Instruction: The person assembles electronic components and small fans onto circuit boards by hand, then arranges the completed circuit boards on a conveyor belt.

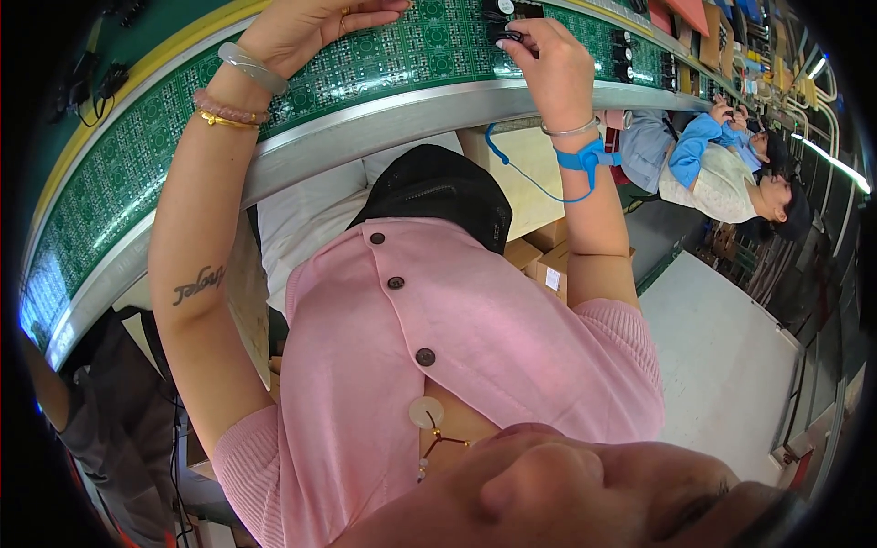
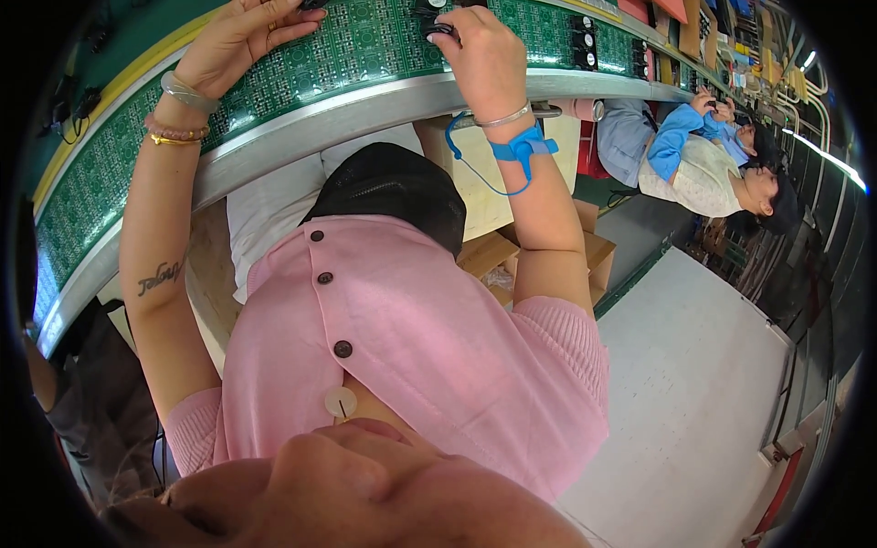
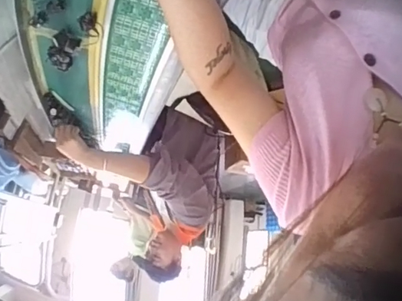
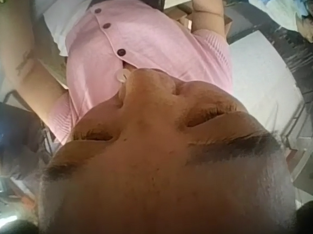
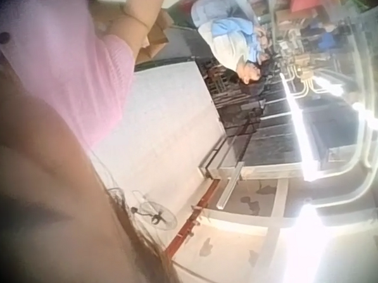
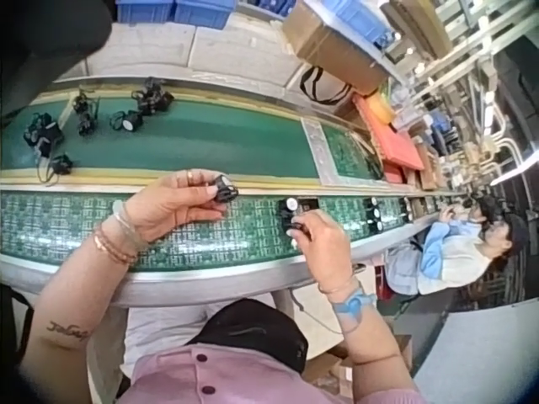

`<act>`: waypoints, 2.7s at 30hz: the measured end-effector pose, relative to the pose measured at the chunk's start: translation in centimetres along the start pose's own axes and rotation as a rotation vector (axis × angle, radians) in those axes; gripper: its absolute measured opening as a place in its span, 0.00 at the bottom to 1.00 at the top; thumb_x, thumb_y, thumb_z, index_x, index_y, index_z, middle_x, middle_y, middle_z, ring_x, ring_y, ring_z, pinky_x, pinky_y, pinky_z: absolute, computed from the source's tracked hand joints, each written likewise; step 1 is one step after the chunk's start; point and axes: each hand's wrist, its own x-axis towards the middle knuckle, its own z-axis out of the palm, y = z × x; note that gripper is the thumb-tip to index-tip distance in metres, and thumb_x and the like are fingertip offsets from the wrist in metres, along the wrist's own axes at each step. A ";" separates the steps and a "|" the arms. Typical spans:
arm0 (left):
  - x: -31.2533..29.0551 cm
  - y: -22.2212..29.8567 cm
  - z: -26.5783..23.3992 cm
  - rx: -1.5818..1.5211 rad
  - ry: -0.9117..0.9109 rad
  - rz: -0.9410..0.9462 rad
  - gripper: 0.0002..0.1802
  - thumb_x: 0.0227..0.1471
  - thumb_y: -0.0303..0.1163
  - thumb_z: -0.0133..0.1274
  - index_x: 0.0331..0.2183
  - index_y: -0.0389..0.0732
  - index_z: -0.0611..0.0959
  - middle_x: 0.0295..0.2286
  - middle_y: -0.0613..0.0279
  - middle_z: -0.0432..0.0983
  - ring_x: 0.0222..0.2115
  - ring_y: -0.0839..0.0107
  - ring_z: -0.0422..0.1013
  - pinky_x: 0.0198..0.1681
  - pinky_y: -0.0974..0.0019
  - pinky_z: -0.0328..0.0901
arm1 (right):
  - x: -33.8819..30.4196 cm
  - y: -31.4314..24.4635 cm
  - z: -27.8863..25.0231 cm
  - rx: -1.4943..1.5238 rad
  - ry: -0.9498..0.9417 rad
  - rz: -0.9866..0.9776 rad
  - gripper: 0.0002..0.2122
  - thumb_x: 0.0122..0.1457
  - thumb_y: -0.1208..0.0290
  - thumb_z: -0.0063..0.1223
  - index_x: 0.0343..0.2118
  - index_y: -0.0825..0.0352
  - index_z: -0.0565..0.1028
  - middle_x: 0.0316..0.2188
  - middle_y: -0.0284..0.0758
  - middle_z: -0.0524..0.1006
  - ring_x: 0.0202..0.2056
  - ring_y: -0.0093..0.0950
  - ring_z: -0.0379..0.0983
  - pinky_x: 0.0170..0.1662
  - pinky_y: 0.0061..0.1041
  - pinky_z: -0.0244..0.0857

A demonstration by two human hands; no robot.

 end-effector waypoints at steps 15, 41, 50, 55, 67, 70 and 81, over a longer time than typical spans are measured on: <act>-0.5 -0.6 -1.4 -0.036 -0.017 0.009 0.14 0.55 0.28 0.51 0.43 0.35 0.74 0.37 0.61 0.75 0.36 0.74 0.74 0.42 0.71 0.71 | -1.2 0.9 1.8 -0.001 0.134 -0.001 0.09 0.45 0.72 0.63 0.30 0.64 0.77 0.27 0.33 0.76 0.25 0.28 0.74 0.28 0.24 0.67; -0.1 1.6 3.4 0.868 0.619 -0.434 0.24 0.57 0.39 0.49 0.51 0.37 0.70 0.43 0.61 0.73 0.39 0.76 0.70 0.47 0.71 0.66 | -3.8 -0.5 -4.3 0.419 -0.017 0.272 0.14 0.47 0.81 0.59 0.39 0.68 0.74 0.34 0.35 0.75 0.33 0.26 0.76 0.36 0.22 0.70; 0.2 1.9 4.1 0.487 0.770 -0.310 0.12 0.55 0.30 0.51 0.42 0.38 0.75 0.34 0.63 0.77 0.31 0.77 0.73 0.36 0.76 0.70 | -4.1 0.1 -1.1 0.116 0.019 0.099 0.11 0.45 0.76 0.62 0.34 0.65 0.76 0.33 0.34 0.76 0.31 0.33 0.75 0.33 0.26 0.69; 0.2 1.6 4.1 0.521 0.807 -0.335 0.12 0.55 0.30 0.51 0.42 0.38 0.76 0.34 0.64 0.77 0.31 0.78 0.73 0.35 0.77 0.69 | -3.7 0.2 -0.8 0.082 0.011 0.056 0.10 0.45 0.75 0.62 0.33 0.64 0.77 0.33 0.33 0.76 0.31 0.34 0.74 0.33 0.27 0.69; 0.1 1.7 4.4 0.551 0.794 -0.356 0.13 0.56 0.31 0.51 0.43 0.38 0.76 0.34 0.65 0.76 0.32 0.79 0.73 0.36 0.77 0.69 | -3.3 0.1 -1.0 0.035 -0.003 -0.026 0.09 0.44 0.75 0.61 0.31 0.65 0.77 0.31 0.33 0.75 0.30 0.34 0.74 0.32 0.27 0.69; 0.2 1.6 4.3 0.535 0.786 -0.360 0.13 0.56 0.31 0.51 0.43 0.37 0.75 0.34 0.65 0.76 0.32 0.79 0.73 0.36 0.77 0.69 | -3.5 0.1 -0.4 0.035 0.006 0.064 0.09 0.44 0.75 0.62 0.31 0.64 0.77 0.31 0.33 0.75 0.30 0.34 0.74 0.32 0.27 0.69; 0.0 1.5 4.2 0.579 0.758 -0.392 0.13 0.56 0.32 0.51 0.43 0.38 0.75 0.34 0.66 0.76 0.31 0.79 0.72 0.36 0.78 0.69 | -4.1 -0.1 -0.3 -0.007 0.055 -0.023 0.09 0.46 0.75 0.60 0.32 0.63 0.77 0.33 0.31 0.75 0.31 0.33 0.74 0.33 0.27 0.69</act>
